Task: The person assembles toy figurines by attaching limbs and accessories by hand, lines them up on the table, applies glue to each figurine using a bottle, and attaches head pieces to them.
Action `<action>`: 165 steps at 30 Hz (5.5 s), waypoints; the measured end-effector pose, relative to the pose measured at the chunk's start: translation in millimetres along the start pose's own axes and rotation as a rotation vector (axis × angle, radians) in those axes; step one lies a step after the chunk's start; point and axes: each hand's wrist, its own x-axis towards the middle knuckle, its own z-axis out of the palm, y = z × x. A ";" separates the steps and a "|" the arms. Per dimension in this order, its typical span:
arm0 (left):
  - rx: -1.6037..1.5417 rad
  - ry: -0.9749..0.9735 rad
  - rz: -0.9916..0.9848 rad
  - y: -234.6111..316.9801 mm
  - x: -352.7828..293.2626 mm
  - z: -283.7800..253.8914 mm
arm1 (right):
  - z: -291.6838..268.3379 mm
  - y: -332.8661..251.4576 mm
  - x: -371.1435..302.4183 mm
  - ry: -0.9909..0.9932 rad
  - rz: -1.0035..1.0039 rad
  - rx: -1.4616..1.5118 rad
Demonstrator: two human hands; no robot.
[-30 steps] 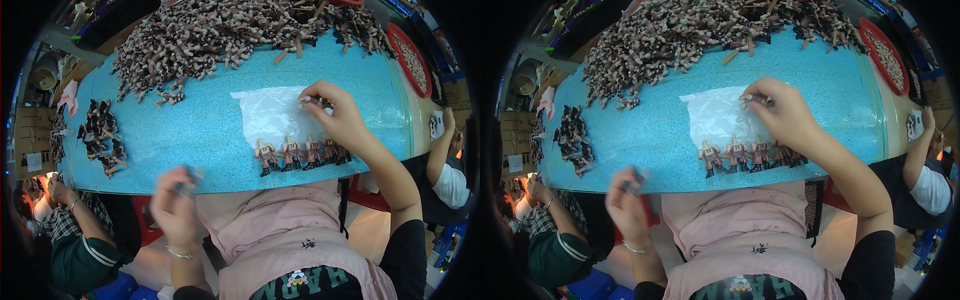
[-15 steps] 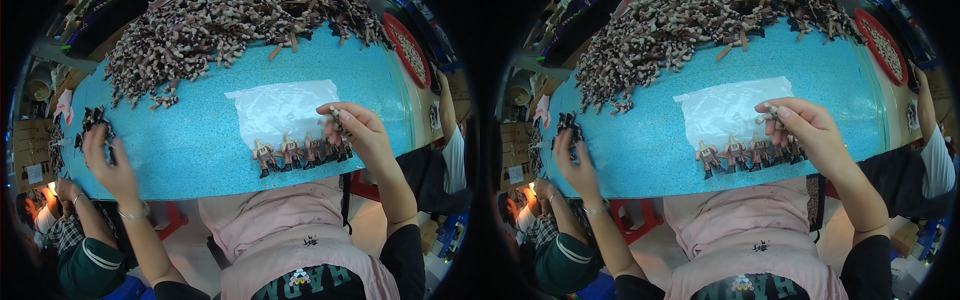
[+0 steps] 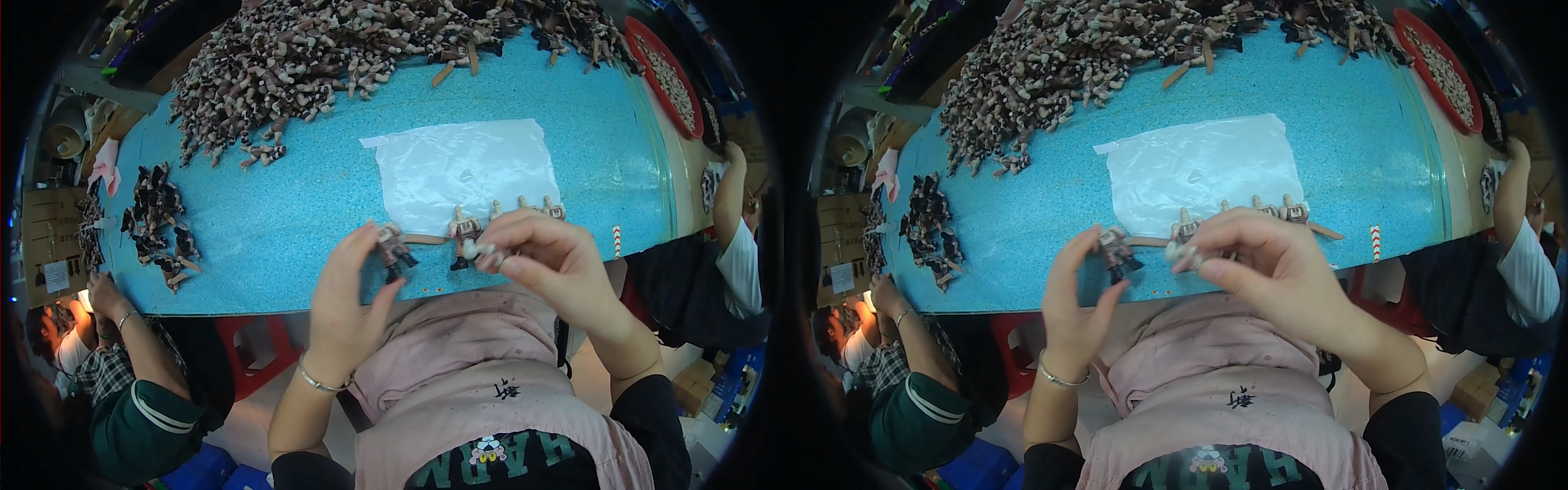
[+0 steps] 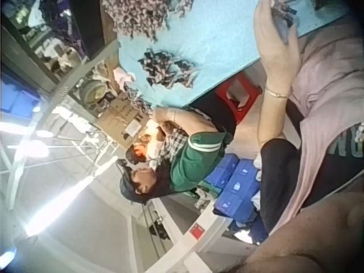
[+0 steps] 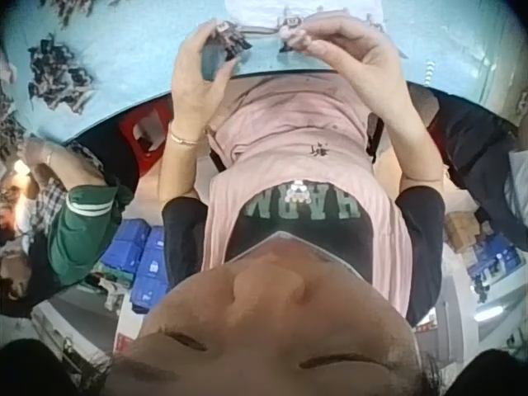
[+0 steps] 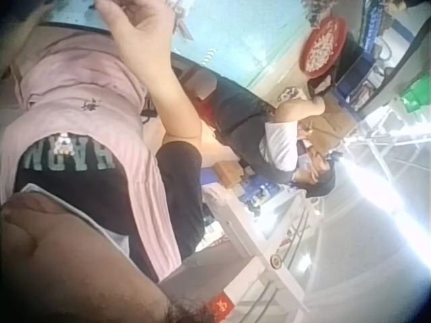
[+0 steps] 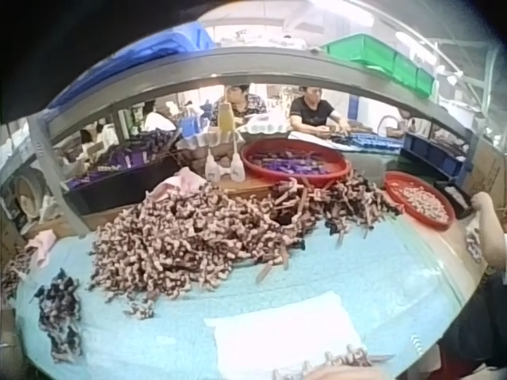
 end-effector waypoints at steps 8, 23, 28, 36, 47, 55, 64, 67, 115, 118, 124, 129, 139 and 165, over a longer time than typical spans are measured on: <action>-0.286 -0.231 -0.210 22.3 -33.9 -21.5 | 41.6 26.8 -6.5 -0.149 -0.140 -0.421; -0.280 -0.199 -0.191 16.7 -39.9 -11.1 | 54.2 45.3 -14.4 -0.112 -0.188 -0.592; -0.257 -0.190 -0.204 18.9 -38.7 -11.3 | 55.6 41.0 -15.1 -0.109 -0.124 -0.551; -0.255 -0.230 -0.118 14.2 -34.1 -16.1 | 55.3 42.4 -14.0 -0.089 -0.114 -0.540; -0.406 -0.145 -0.205 1.1 -36.1 -8.8 | 57.9 40.1 -10.3 -0.080 -0.065 -0.531; -0.460 -0.087 -0.261 0.7 -43.8 -3.5 | 57.7 38.8 -9.9 -0.106 -0.059 -0.584; -0.758 0.313 -0.325 11.6 -67.0 4.4 | 74.6 41.8 -24.2 0.363 -0.168 -0.134; -0.723 0.292 -0.265 15.3 -71.9 2.6 | 62.8 34.0 -25.6 -0.079 0.380 0.170; -1.067 -0.075 -0.357 21.0 -54.0 1.9 | 58.3 40.8 -22.9 -0.194 -0.092 -0.329; -1.057 -0.046 -0.346 17.4 -51.1 3.2 | 57.8 32.0 -16.7 -0.137 -0.060 -0.240; -1.086 0.012 -0.363 4.6 -54.3 -3.4 | 24.5 -22.2 44.5 0.004 -0.371 -0.777; -1.143 0.004 -0.391 0.3 -53.6 -4.4 | 5.1 -20.6 152.3 0.125 -0.556 -1.167; -1.212 0.053 -0.453 -4.2 -60.8 -15.1 | 12.4 -11.2 226.7 -0.181 -1.033 -1.865; -1.169 0.054 -0.449 10.0 -60.4 -7.7 | -33.1 -1.6 88.7 -0.028 -0.322 -1.122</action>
